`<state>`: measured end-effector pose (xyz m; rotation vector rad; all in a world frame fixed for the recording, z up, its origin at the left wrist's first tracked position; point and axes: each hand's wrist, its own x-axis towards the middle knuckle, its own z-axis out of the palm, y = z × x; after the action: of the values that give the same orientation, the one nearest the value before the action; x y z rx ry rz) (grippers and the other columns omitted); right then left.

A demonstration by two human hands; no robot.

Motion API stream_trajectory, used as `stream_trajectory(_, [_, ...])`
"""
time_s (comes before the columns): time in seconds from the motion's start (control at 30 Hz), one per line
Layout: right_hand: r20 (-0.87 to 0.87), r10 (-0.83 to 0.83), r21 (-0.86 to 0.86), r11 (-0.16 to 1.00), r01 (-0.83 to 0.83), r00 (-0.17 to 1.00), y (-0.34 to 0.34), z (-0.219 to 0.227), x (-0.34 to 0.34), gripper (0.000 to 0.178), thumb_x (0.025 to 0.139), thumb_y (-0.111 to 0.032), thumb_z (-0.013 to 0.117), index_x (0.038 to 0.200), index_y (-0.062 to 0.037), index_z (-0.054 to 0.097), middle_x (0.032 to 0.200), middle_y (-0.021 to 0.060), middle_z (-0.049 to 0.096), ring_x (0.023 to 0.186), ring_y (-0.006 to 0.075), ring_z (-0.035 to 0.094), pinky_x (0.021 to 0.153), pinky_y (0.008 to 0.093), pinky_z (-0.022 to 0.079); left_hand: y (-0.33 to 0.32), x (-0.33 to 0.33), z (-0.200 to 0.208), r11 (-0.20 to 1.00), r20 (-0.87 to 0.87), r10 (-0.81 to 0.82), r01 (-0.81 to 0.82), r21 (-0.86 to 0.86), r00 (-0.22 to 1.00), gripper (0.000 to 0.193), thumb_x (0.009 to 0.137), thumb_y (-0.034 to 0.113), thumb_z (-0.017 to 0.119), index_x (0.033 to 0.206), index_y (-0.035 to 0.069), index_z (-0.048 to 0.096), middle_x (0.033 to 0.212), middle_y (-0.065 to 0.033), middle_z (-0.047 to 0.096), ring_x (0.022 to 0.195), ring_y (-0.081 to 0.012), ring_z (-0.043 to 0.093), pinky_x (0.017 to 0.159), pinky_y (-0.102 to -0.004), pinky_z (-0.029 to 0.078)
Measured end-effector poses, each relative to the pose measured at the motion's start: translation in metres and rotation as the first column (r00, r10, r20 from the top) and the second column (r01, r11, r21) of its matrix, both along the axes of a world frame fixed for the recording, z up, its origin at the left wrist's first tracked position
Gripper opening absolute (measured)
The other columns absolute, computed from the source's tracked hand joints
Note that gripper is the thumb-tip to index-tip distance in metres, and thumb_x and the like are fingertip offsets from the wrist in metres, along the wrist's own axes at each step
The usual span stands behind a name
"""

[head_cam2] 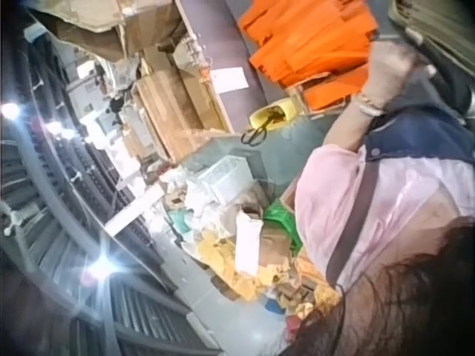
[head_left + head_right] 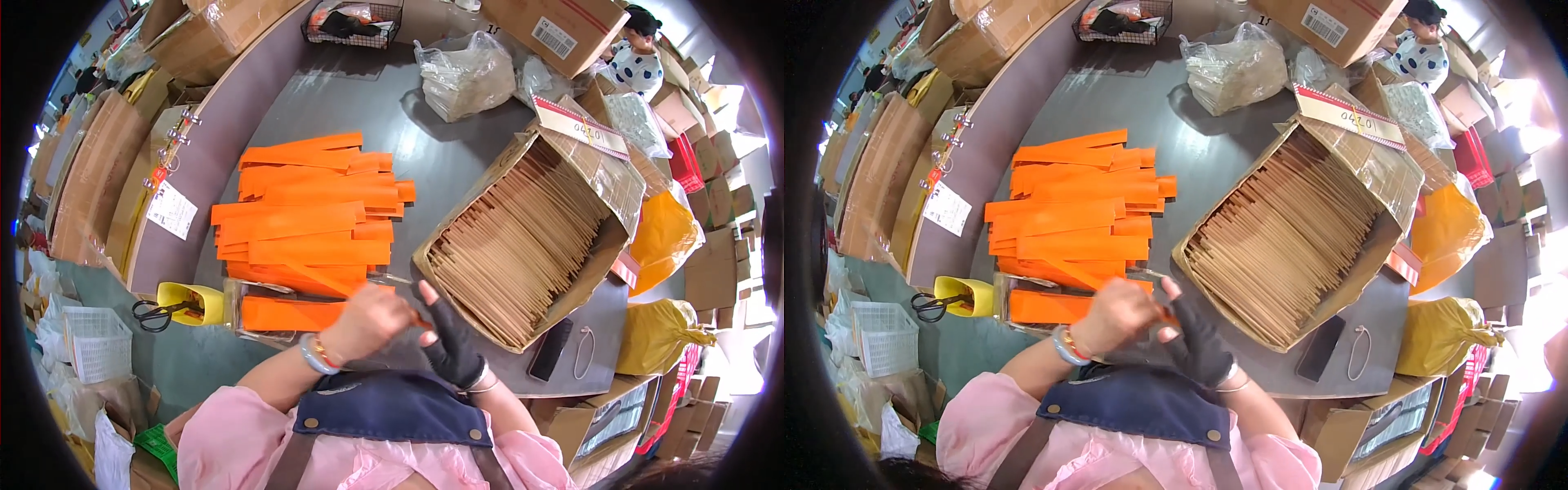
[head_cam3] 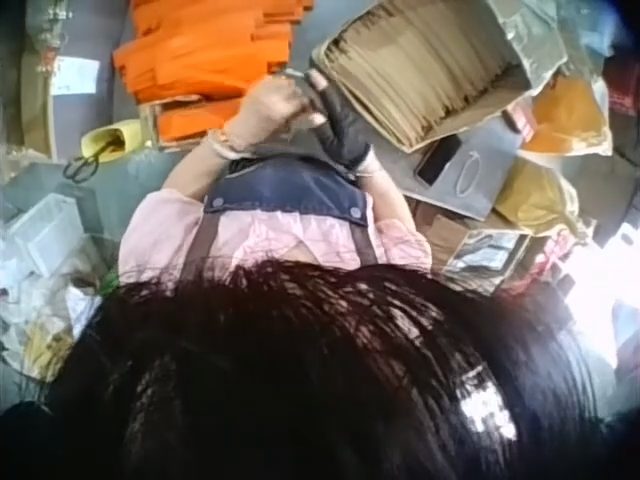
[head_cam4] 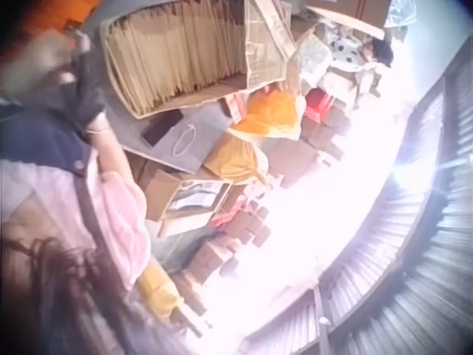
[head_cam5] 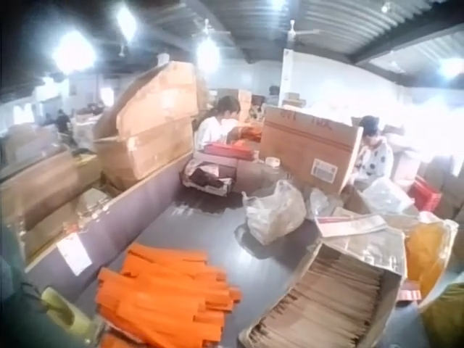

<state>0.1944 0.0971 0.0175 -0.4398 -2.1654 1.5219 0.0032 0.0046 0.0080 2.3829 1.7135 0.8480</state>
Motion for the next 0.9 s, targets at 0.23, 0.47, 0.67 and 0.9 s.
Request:
stream_trajectory(0.23, [0.258,-0.647,0.81,0.55,0.205,0.717,0.06,-0.055,0.068,0.043,0.075,-0.02,0.073,0.115,-0.0073,0.063,0.109,0.0112,0.061,0.098,0.0347,0.056,0.085,0.0477,0.045,-0.029,-0.025,-0.044,0.93,0.078,0.32,-0.297,-0.218,0.944,0.037,0.08,0.029,0.078,0.109,0.009,0.071,0.1,-0.0067,0.06,0.091,-0.029,0.056,0.081,-0.0408,0.045])
stream_trajectory(0.47, [0.266,-0.667,0.851,0.501,0.155,0.696,0.066,-0.072,0.065,0.023,0.076,-0.019,0.067,0.096,-0.0096,0.061,0.1,0.0117,0.061,0.093,0.034,0.057,0.08,0.0475,0.046,-0.038,-0.019,-0.067,0.931,0.225,0.362,-0.364,-0.033,0.905,0.032,0.077,0.024,0.081,0.104,0.009,0.074,0.089,-0.0053,0.058,0.086,-0.0266,0.054,0.078,-0.0388,0.045])
stream_trajectory(0.67, [0.36,-0.696,0.834,0.539,0.12,0.621,0.068,-0.074,0.066,0.022,0.076,-0.018,0.066,0.094,-0.0086,0.06,0.093,0.0137,0.059,0.091,0.0345,0.057,0.077,0.0464,0.047,-0.036,-0.023,-0.061,0.945,0.316,0.321,-0.323,-0.046,0.893,0.04,0.066,0.032,0.088,0.091,0.01,0.067,0.087,-0.0035,0.057,0.084,-0.0251,0.054,0.077,-0.0375,0.04])
stream_trajectory(0.9, [0.365,-0.537,0.688,0.706,0.169,0.761,0.053,-0.022,0.065,0.016,0.081,-0.008,0.063,0.097,-0.0072,0.057,0.087,0.0174,0.058,0.084,0.0396,0.057,0.073,0.0495,0.046,-0.04,-0.027,-0.073,0.94,0.349,0.329,-0.27,-0.21,0.877,0.032,0.068,0.031,0.086,0.087,0.013,0.068,0.083,0.0012,0.059,0.083,-0.0193,0.056,0.08,-0.036,0.036])
